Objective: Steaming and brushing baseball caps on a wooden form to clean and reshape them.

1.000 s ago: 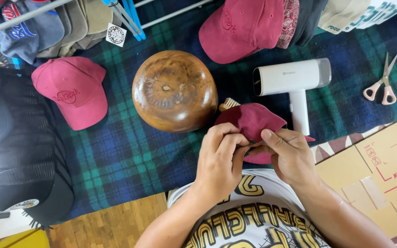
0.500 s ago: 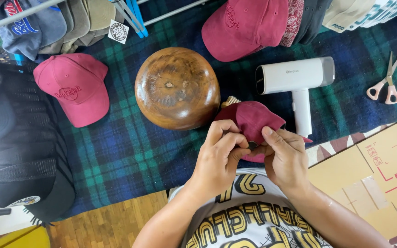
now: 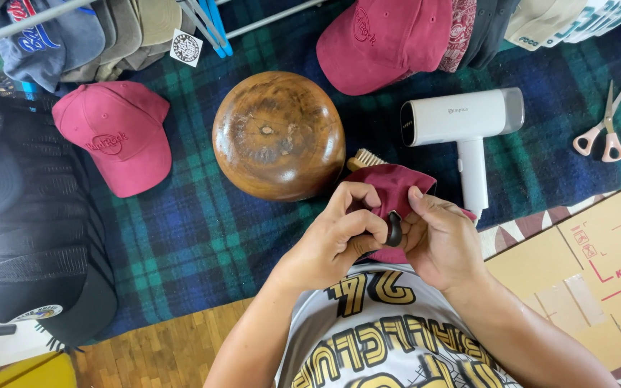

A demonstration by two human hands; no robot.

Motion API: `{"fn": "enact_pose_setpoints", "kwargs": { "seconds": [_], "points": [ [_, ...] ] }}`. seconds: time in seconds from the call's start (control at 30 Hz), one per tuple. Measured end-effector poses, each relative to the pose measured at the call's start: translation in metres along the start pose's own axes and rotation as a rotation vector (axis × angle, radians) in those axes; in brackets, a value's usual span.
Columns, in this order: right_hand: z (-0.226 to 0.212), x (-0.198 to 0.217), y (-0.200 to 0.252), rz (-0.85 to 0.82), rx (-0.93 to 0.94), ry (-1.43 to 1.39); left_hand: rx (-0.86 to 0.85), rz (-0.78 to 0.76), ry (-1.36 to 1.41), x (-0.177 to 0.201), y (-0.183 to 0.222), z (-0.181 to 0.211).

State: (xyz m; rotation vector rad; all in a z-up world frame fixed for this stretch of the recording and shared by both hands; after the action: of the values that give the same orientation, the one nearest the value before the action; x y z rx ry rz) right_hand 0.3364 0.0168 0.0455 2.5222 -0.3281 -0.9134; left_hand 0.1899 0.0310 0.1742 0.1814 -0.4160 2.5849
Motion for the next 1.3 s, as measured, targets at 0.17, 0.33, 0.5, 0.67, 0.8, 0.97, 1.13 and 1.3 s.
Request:
{"fn": "enact_pose_setpoints", "kwargs": {
  "seconds": [0.17,0.33,0.5,0.67,0.8,0.97,1.13,1.3],
  "points": [
    [-0.012,-0.033,0.012,-0.025,-0.088,-0.054,-0.045,-0.117,-0.076,-0.005,0.001,0.015],
    [-0.009,-0.018,0.006,-0.056,-0.066,-0.05,-0.018,0.03,-0.065,-0.002,0.003,0.009],
    [-0.039,-0.06,0.031,-0.22,0.088,-0.036,-0.008,0.557,-0.278,0.031,0.023,0.02],
    [-0.064,-0.08,0.054,-0.335,0.326,0.251,-0.165,0.5,-0.54,0.023,0.012,0.055],
    [-0.086,-0.09,0.063,-0.341,0.44,0.443,-0.182,0.43,-0.455,0.028,0.007,0.065],
    [-0.098,-0.101,0.059,-0.333,0.493,0.638,-0.222,0.292,-0.415,0.029,0.002,0.071],
    [-0.092,-0.093,0.05,-0.339,0.455,0.713,-0.225,0.123,-0.471,0.024,-0.002,0.082],
    [-0.066,-0.053,0.03,-0.323,0.357,0.786,-0.296,-0.012,-0.744,0.003,0.005,0.068]
  ]
}}
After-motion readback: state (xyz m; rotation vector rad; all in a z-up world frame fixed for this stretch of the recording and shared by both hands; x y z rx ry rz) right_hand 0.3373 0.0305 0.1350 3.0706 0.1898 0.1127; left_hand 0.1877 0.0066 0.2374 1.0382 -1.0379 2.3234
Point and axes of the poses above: each hand's wrist, its own y-axis away from the middle knuckle, its own x-axis out of the back of the hand, z = x × y, the point moved 10 cm from there along -y, towards the middle knuckle, and after that the axes turned 3 degrees about x, right-handed, at the moved point
